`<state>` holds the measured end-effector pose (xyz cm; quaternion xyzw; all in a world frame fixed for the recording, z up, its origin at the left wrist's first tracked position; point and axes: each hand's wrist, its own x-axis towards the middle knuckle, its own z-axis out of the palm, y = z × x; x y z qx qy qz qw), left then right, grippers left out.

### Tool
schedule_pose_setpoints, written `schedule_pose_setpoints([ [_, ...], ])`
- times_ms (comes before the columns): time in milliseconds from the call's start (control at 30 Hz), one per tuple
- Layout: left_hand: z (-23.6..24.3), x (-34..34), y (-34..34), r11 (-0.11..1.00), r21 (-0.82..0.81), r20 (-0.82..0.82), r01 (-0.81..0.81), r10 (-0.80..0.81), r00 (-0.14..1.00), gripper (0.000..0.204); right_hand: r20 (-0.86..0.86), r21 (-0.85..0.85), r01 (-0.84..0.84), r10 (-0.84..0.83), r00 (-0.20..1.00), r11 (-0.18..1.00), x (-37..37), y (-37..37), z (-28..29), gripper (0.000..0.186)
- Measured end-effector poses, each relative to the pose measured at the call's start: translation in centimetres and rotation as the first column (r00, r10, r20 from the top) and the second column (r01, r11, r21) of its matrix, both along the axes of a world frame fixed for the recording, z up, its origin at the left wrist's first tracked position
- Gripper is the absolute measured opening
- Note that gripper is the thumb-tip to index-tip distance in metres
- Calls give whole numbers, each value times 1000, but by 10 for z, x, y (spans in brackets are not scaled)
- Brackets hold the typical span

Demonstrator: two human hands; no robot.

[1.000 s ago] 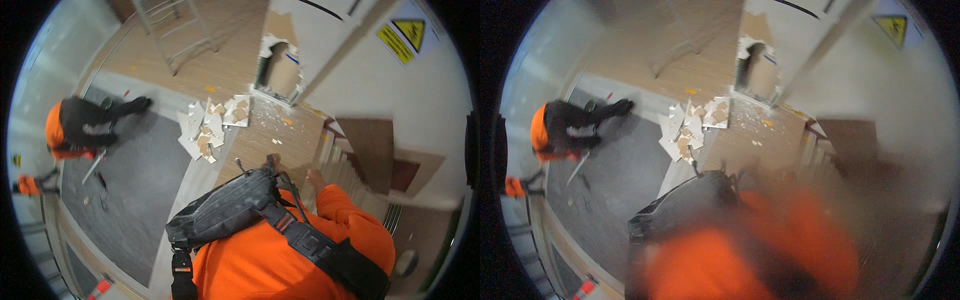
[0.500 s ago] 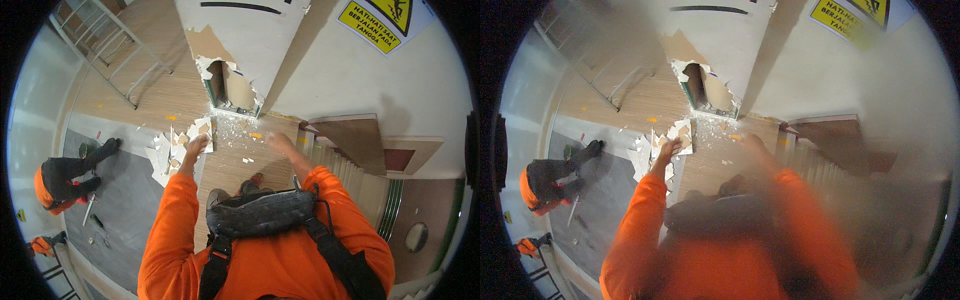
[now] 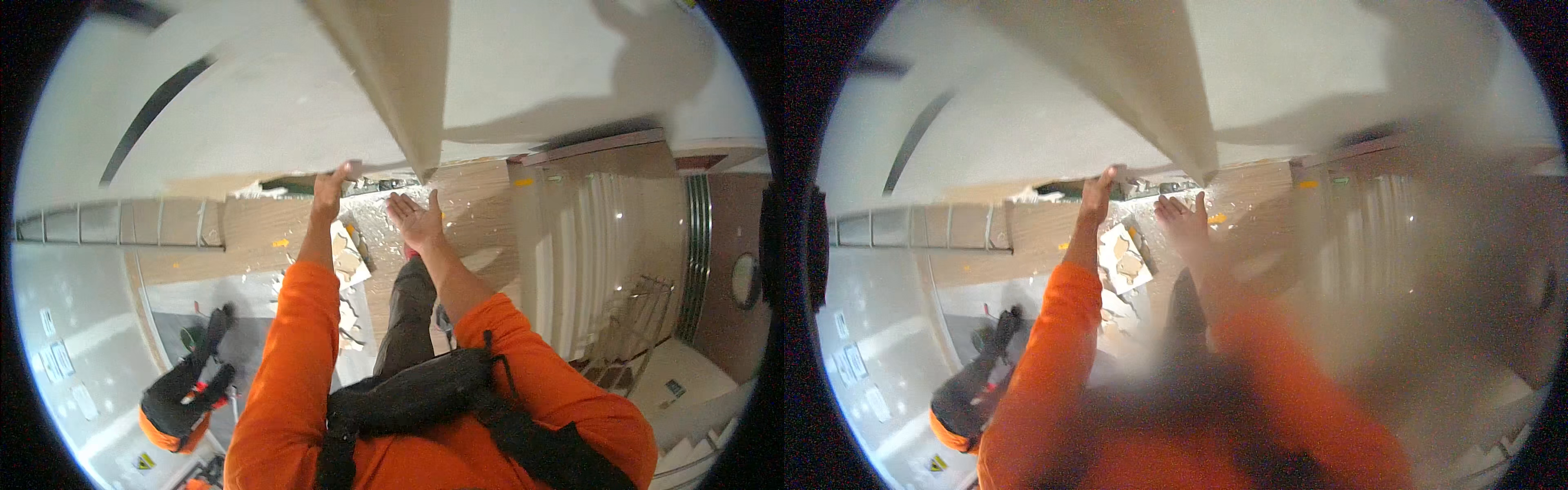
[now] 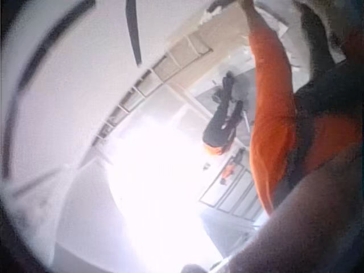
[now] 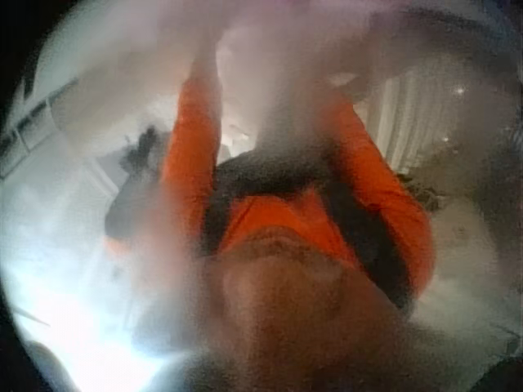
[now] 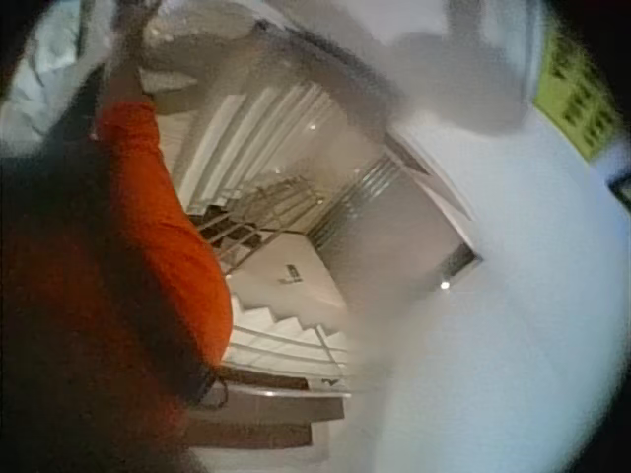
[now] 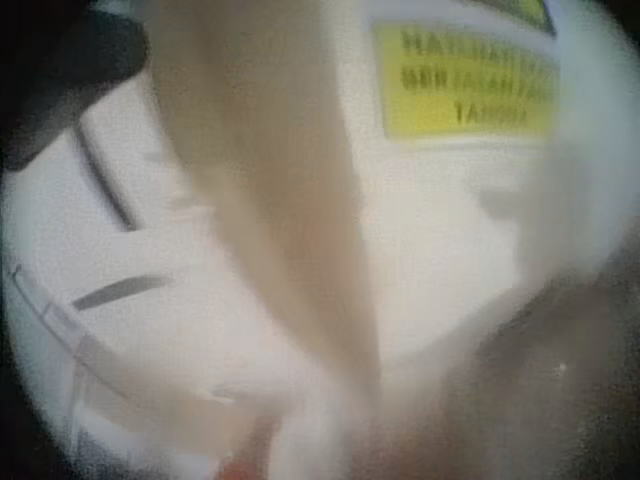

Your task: The person uses a utility knife to cut along the seams of a wall panel and then pulls the panel off the wall by hand. They continue to tear away large sections of the panel and underlying material, dropping the debris onto the floor.

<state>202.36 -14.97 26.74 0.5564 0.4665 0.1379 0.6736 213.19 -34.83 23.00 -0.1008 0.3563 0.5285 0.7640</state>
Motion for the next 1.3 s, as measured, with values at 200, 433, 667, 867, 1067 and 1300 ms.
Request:
schedule_pose_setpoints([
  [200,-55,-1,10,1000,21,272,-11,5,962,51,-293,-3,297,-285,913,955,1,111,-70,112],
  [433,-83,8,-2,994,-59,401,-90,106,910,42,-218,98,495,-467,857,863,3,151,-75,93],
  [667,-79,10,-30,981,-10,386,-193,182,904,46,-225,35,425,-407,885,905,12,146,-72,80],
  [867,-70,24,-24,976,9,372,-218,199,907,49,-140,60,314,-304,942,947,29,140,-62,60],
  [1067,-50,1,-10,997,-44,315,-64,74,946,65,-179,-51,94,-102,979,994,-2,91,-115,59],
  [1300,-12,1,-7,901,-304,644,-308,433,631,103,-69,-235,-269,261,963,934,33,60,-122,50],
])
